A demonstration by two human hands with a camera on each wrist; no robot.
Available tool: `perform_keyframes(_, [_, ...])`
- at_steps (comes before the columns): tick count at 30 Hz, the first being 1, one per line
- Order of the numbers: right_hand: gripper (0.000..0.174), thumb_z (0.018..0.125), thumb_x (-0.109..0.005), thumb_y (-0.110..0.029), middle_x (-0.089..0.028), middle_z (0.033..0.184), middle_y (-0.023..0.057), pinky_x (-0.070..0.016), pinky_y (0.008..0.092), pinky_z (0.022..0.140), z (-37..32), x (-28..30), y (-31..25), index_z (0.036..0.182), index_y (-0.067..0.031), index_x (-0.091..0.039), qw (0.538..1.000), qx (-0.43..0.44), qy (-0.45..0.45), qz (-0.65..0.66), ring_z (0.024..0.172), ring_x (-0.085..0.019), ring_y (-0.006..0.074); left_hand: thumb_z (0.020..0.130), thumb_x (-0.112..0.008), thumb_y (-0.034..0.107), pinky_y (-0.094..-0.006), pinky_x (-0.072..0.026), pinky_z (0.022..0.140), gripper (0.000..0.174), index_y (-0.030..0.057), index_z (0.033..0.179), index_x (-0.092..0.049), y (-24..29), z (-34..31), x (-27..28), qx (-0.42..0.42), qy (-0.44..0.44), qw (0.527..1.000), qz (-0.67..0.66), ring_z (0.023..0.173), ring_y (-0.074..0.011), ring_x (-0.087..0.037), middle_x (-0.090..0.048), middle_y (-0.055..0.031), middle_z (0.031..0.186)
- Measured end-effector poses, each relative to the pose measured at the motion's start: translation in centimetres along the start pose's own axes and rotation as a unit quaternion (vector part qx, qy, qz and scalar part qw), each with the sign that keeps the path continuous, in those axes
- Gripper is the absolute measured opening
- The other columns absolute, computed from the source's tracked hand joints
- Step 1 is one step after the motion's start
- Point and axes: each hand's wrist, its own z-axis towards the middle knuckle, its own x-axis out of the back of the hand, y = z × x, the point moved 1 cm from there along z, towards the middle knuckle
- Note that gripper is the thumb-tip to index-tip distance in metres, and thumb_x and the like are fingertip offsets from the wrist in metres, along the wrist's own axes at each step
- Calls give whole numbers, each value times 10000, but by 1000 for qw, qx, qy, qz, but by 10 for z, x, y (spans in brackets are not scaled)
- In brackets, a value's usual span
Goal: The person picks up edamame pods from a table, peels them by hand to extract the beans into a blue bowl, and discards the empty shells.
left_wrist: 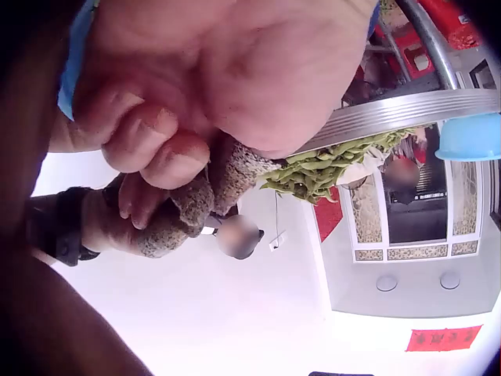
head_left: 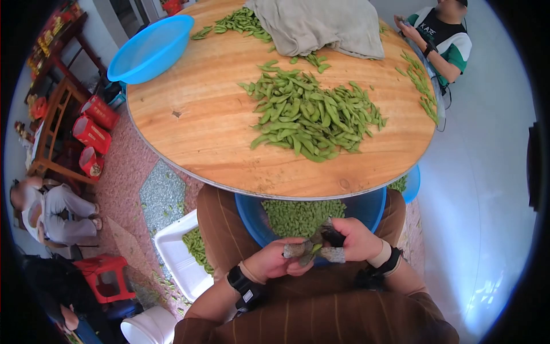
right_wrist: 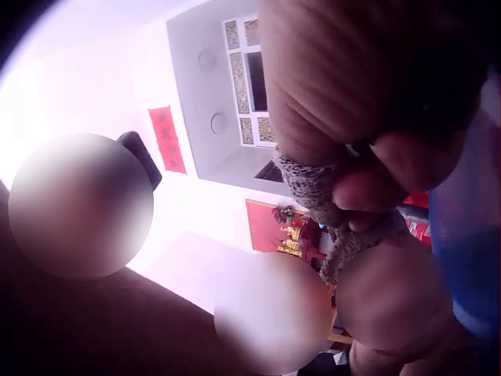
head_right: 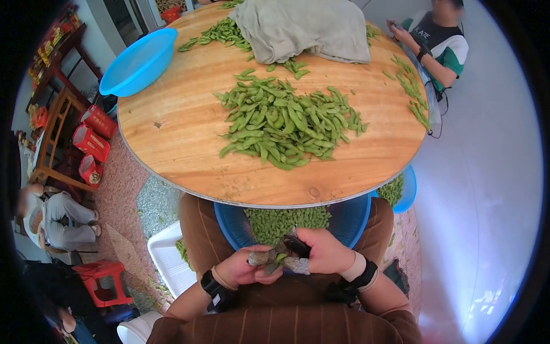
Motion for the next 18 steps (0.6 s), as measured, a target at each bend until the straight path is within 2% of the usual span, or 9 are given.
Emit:
perform_keyframes(4, [318,727,-758,-187,-604,767,117,-464,312,593,5,-6,-4,913,-17,-565,993,-9,27,-112,633,-567,204,975,-487,283,-235,-283,495,280,14,998,-561,5,-2,2,-5,124,984,131,538,-95,-355,-417,16,609])
perform_keyframes(6, [292,706,-738,-156,-609,793,146,-479,363,578,7,-9,-2,903,-24,-568,959,54,62,-270,668,-613,300,978,-490,272,-226,-290,498,264,20,959,-566,9,-2,2,6,146,978,150,544,-87,-368,-434,16,620])
perform_keyframes(9, [246,718,-717,-120,-638,836,152,-509,358,623,9,-6,-22,932,-41,-625,907,5,21,-421,729,-627,347,978,-499,245,-208,-302,504,244,31,885,-571,25,-11,-10,12,198,954,226,556,-67,-389,-466,21,641])
perform_keyframes(11, [231,735,-708,-116,-627,819,150,-506,369,618,12,0,-27,935,-41,-619,923,53,57,-377,720,-624,343,975,-505,229,-200,-305,506,238,37,850,-572,33,-27,-22,5,231,932,280,562,-55,-398,-482,26,652])
perform_keyframes(12, [216,752,-698,-112,-616,803,148,-502,381,614,14,4,-31,937,-40,-613,934,99,94,-331,711,-622,338,963,-524,215,-198,-315,508,225,43,827,-576,39,-40,-27,-49,264,915,301,568,-46,-410,-485,32,652])
perform_keyframes(14, [247,720,-673,-80,-597,807,140,-499,396,604,24,15,-46,946,-38,-584,915,115,159,-351,720,-614,344,951,-542,202,-196,-324,510,215,50,804,-581,48,-69,-26,-97,299,892,326,574,-38,-422,-489,38,651])
perform_keyframes(16, [283,687,-649,-48,-578,811,133,-496,412,593,39,26,-51,954,-36,-555,892,130,230,-368,728,-606,350,929,-575,204,-210,-354,520,222,45,775,-577,55,-104,-23,-86,441,721,527,594,-36,-446,-473,53,640])
perform_keyframes(17, [290,693,-642,-45,-580,845,139,-494,417,593,48,31,-48,968,-36,-549,866,108,264,-411,724,-604,351,900,-605,200,-286,-416,535,218,27,768,-587,53,-117,-19,-72,497,660,559,576,-136,-527,-512,5,613])
perform_keyframes(18, [298,698,-635,-42,-582,880,145,-492,422,592,55,35,-45,981,-37,-544,836,86,297,-453,720,-602,353,855,-619,159,-349,-438,558,161,24,772,-592,51,-131,-15,-8,535,523,664,607,-210,-563,-555,-61,654])
